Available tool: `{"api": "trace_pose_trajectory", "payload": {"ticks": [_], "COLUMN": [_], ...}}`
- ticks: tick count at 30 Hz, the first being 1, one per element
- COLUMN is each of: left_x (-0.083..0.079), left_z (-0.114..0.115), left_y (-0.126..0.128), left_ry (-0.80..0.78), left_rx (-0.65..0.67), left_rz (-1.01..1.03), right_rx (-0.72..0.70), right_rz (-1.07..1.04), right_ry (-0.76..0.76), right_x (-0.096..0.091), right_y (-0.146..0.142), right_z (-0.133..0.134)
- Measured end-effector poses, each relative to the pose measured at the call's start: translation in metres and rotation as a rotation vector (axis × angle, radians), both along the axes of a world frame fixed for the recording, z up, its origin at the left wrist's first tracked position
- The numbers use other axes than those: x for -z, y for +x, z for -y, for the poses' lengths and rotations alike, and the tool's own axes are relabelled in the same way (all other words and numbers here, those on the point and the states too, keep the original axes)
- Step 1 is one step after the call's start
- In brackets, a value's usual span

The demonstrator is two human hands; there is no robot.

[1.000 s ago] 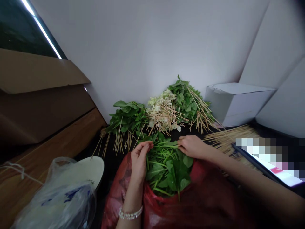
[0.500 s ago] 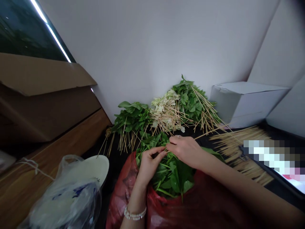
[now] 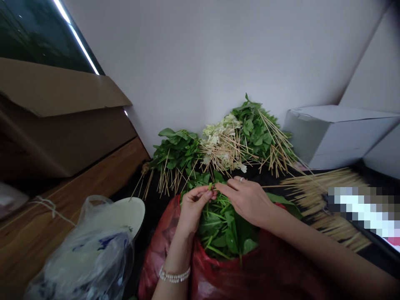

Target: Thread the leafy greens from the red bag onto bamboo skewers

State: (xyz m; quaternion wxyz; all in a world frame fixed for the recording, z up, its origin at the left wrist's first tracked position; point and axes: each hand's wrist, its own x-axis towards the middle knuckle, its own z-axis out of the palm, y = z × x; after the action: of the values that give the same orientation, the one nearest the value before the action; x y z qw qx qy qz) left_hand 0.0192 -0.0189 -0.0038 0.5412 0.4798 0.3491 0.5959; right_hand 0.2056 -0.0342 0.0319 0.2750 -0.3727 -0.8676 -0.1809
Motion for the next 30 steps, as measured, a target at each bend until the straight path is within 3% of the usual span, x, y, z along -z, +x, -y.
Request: {"api": "trace_pose_trajectory", "payload": {"ticks": [30], "left_x": [0.000], "left_z": [0.001], "left_y": [-0.001], "left_ry": [0.001], "left_rx": [-0.075], "left_rz": [-0.024], "right_rx": [0.071], "right_rz": [0.017], "right_ry": [0.014], "right_x": [0.012], "right_y": [-0.007], "right_z": [0.005]}}
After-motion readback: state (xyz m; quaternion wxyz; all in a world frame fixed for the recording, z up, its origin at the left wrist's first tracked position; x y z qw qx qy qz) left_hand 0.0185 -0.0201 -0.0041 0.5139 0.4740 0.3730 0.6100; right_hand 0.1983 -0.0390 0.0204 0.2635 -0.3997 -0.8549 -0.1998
